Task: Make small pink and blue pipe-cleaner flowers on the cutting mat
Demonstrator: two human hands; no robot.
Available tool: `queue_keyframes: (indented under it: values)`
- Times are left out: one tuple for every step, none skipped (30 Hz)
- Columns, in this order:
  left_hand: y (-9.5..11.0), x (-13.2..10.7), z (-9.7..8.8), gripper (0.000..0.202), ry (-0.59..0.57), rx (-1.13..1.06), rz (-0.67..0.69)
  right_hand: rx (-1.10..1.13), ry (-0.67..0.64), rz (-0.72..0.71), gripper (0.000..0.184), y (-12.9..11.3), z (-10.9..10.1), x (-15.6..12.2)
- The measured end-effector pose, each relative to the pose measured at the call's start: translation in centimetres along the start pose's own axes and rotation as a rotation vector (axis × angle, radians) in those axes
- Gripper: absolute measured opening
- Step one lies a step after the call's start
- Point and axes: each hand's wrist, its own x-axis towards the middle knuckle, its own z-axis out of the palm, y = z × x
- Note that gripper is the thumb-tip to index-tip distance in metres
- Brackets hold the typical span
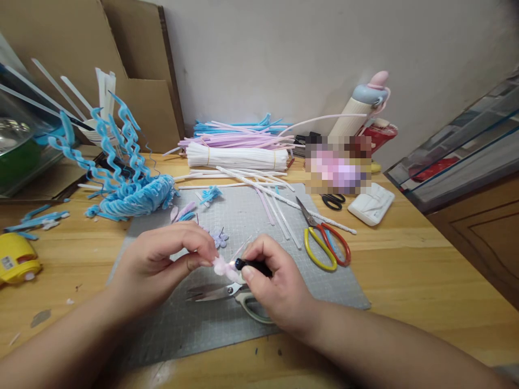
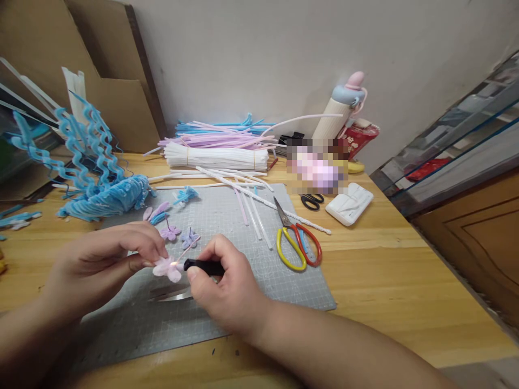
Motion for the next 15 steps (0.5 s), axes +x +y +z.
queue_keyframes:
  values:
    - [0.0, 0.0, 0.0, 0.017, -0.004, -0.005, 0.001, 0.014, 0.015, 0.01, 0.013, 0.0, 0.0, 0.1]
    - [0.0, 0.0, 0.0, 0.018, -0.008, -0.009, 0.002, 0.028, 0.033, 0.019, 0.012, -0.1, 0.0, 0.1]
    - [-0.1, -0.1, 0.0, 0.018, -0.009, -0.014, 0.002, 0.037, 0.05, 0.024, 0.012, -0.1, 0.0, 0.2]
    - [-0.1, -0.1, 0.0, 0.018, -0.011, -0.02, 0.004, 0.042, 0.063, 0.025, 0.011, -0.1, 0.0, 0.3]
    - [0.0, -0.1, 0.0, 0.018, -0.013, -0.029, 0.002, 0.044, 0.07, 0.025, 0.01, -0.1, 0.0, 0.3]
    - [0.0, -0.1, 0.0, 0.018, -0.014, -0.04, -0.001, 0.044, 0.073, 0.025, 0.01, 0.0, 0.0, 0.3]
    - [0.0, -0.1, 0.1, 0.017, -0.01, -0.054, -0.01, 0.045, 0.073, 0.023, 0.01, 0.0, 0.0, 0.3]
    - [0.0, -0.1, 0.1, 0.017, -0.007, -0.073, -0.024, 0.049, 0.071, 0.02, 0.009, 0.1, 0.0, 0.3]
    - [0.1, -0.1, 0.2, 0.015, -0.001, -0.097, -0.043, 0.055, 0.072, 0.013, 0.009, 0.1, 0.0, 0.3]
    - [0.1, -0.1, 0.3, 0.014, 0.007, -0.125, -0.066, 0.062, 0.075, 0.006, 0.009, 0.1, 0.0, 0.2]
    - [0.1, -0.2, 0.4, 0.012, 0.015, -0.156, -0.091, 0.072, 0.079, -0.003, 0.01, 0.2, 0.0, 0.2]
    - [0.1, -0.2, 0.6, 0.01, 0.02, -0.192, -0.121, 0.083, 0.081, -0.011, 0.01, 0.2, 0.0, 0.2]
    - [0.1, -0.2, 0.7, 0.009, 0.023, -0.228, -0.152, 0.095, 0.08, -0.018, 0.01, 0.2, 0.0, 0.1]
    - [0.0, -0.3, 0.9, 0.009, 0.026, -0.266, -0.189, 0.109, 0.076, -0.024, 0.01, 0.3, 0.0, 0.1]
    - [0.0, -0.3, 1.1, 0.009, 0.031, -0.306, -0.226, 0.125, 0.069, -0.032, 0.01, 0.3, 0.0, 0.1]
